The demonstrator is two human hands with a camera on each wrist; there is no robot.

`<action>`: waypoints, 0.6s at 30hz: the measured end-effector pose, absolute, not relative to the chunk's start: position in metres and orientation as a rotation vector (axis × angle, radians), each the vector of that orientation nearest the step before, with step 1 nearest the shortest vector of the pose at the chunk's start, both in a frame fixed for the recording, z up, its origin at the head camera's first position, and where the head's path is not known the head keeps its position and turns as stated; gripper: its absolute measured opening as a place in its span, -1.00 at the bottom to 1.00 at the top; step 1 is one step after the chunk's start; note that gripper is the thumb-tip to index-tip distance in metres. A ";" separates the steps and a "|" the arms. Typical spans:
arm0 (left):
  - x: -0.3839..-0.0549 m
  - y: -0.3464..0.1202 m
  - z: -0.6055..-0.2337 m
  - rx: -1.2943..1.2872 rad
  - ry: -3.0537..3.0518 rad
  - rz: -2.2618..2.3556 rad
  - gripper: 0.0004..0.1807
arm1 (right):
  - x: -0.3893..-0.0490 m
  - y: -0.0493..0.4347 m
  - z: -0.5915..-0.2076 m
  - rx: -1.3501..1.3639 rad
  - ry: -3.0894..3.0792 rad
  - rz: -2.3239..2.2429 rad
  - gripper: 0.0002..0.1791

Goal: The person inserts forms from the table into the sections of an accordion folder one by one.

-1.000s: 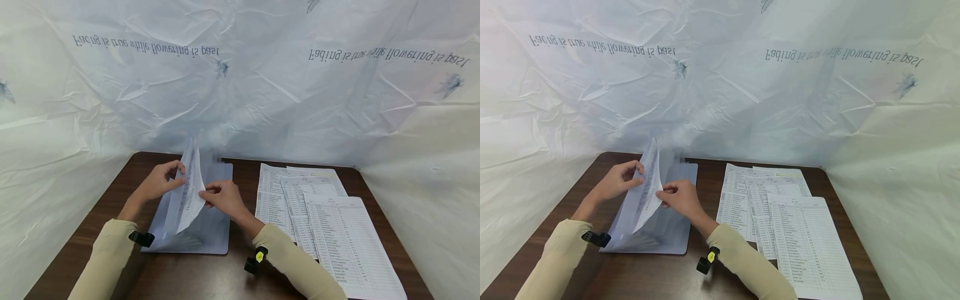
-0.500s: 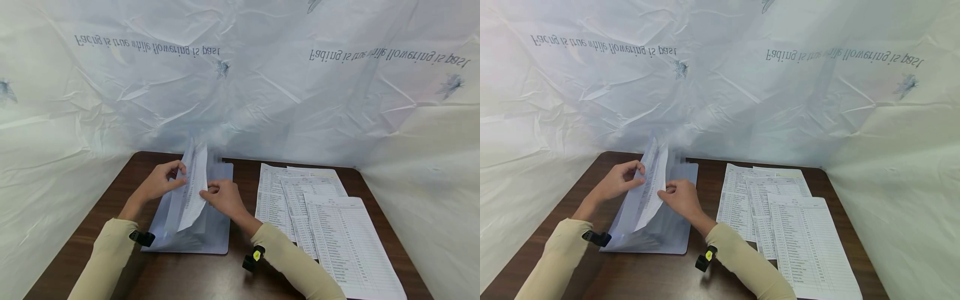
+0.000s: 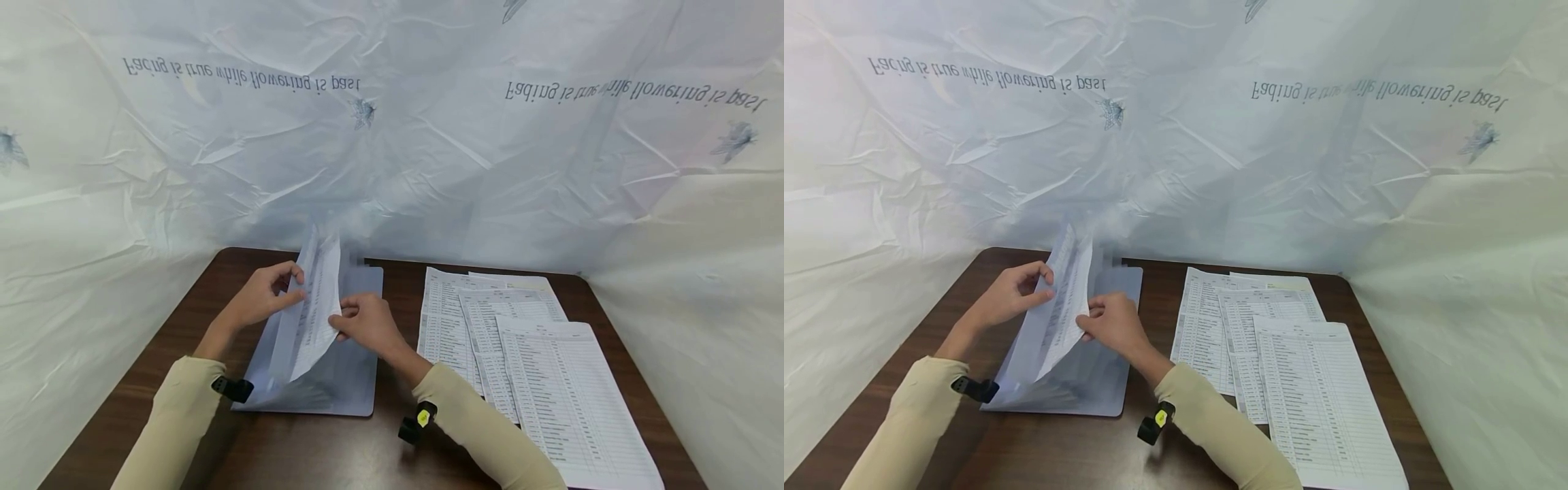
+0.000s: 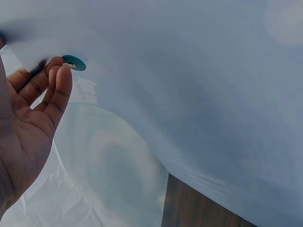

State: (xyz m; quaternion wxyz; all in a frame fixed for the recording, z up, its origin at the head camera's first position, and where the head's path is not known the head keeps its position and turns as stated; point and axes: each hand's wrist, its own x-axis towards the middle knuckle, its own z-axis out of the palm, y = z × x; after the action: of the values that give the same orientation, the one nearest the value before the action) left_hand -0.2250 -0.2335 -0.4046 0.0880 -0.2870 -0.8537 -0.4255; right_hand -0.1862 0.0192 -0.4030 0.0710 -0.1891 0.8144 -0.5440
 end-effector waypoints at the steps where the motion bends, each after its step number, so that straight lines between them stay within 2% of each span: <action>1: -0.225 -0.234 -0.404 -0.860 -2.541 -1.273 -0.81 | -0.186 0.019 -0.403 -0.572 2.439 -1.638 -0.67; 18: -0.225 -0.235 -0.408 -0.866 -2.537 -1.308 -0.78 | -0.196 0.017 -0.407 -0.564 2.567 -1.524 -0.61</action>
State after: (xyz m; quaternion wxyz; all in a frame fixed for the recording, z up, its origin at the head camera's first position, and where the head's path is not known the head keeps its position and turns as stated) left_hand -0.2248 -0.2355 -0.4078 0.0794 -0.2895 -0.8478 -0.4371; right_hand -0.1962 0.0171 -0.4070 0.0518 -0.1854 0.8437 -0.5011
